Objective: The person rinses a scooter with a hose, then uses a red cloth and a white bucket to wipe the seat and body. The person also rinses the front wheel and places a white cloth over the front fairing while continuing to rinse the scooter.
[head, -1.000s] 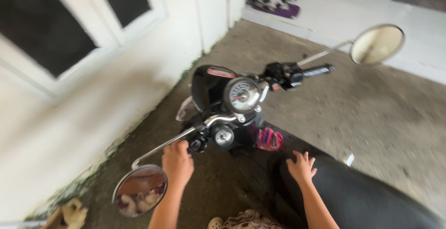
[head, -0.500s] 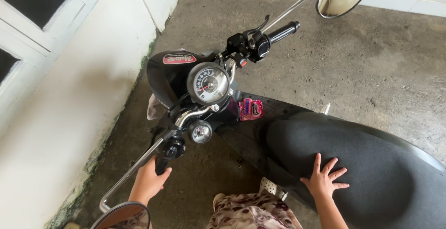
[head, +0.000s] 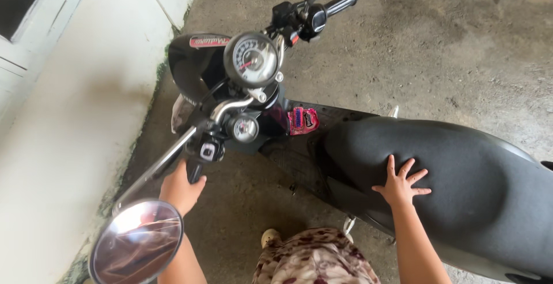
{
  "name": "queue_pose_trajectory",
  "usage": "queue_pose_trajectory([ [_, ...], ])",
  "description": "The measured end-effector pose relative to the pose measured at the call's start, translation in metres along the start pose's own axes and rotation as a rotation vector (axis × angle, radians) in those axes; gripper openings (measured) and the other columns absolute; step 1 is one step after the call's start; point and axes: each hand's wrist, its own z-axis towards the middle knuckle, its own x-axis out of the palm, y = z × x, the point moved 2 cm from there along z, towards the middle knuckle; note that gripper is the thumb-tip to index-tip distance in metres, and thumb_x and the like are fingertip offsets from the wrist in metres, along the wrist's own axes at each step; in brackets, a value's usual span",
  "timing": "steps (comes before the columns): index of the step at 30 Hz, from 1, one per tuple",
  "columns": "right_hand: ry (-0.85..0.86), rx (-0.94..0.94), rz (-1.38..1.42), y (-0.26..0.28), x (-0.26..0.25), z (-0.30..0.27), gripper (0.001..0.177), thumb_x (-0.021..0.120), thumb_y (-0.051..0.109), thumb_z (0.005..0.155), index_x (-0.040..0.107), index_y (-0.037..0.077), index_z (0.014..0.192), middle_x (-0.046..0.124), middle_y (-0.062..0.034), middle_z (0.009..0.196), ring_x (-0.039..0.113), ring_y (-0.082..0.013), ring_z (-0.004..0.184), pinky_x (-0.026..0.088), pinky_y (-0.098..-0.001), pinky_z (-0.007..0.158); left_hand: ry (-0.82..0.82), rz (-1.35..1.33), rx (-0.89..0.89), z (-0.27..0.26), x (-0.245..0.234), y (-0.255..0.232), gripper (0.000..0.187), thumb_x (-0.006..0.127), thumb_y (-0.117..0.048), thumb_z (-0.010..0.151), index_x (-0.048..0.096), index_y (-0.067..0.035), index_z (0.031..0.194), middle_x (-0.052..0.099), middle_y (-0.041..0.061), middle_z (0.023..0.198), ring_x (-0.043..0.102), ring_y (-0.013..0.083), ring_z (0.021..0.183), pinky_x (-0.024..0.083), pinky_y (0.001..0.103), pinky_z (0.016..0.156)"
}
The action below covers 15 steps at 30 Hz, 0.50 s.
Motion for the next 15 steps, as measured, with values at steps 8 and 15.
queue_pose_trajectory([
  [8, 0.006, -0.036, 0.078, -0.017, -0.025, 0.026, 0.132, 0.09, 0.058, 0.061, 0.008, 0.041, 0.163, -0.011, -0.0229, 0.172, -0.014, -0.0633, 0.149, 0.011, -0.0919, 0.097, 0.199, 0.032, -0.174, 0.019, -0.028, -0.063, 0.049, 0.077, -0.025, 0.081, 0.058, -0.008, 0.123, 0.075, 0.021, 0.09, 0.074, 0.0388, 0.088, 0.056, 0.05, 0.08],
  [15, 0.007, -0.046, 0.112, -0.036, -0.024, 0.023, 0.133, 0.09, 0.057, 0.059, 0.009, 0.041, 0.163, -0.009, -0.0237, 0.171, -0.012, -0.0636, 0.148, 0.011, -0.0923, 0.098, 0.121, 0.01, -0.072, 0.007, -0.021, -0.072, 0.061, 0.079, -0.021, 0.075, 0.058, -0.01, 0.131, 0.073, 0.022, 0.088, 0.072, 0.0397, 0.085, 0.056, 0.048, 0.074],
])
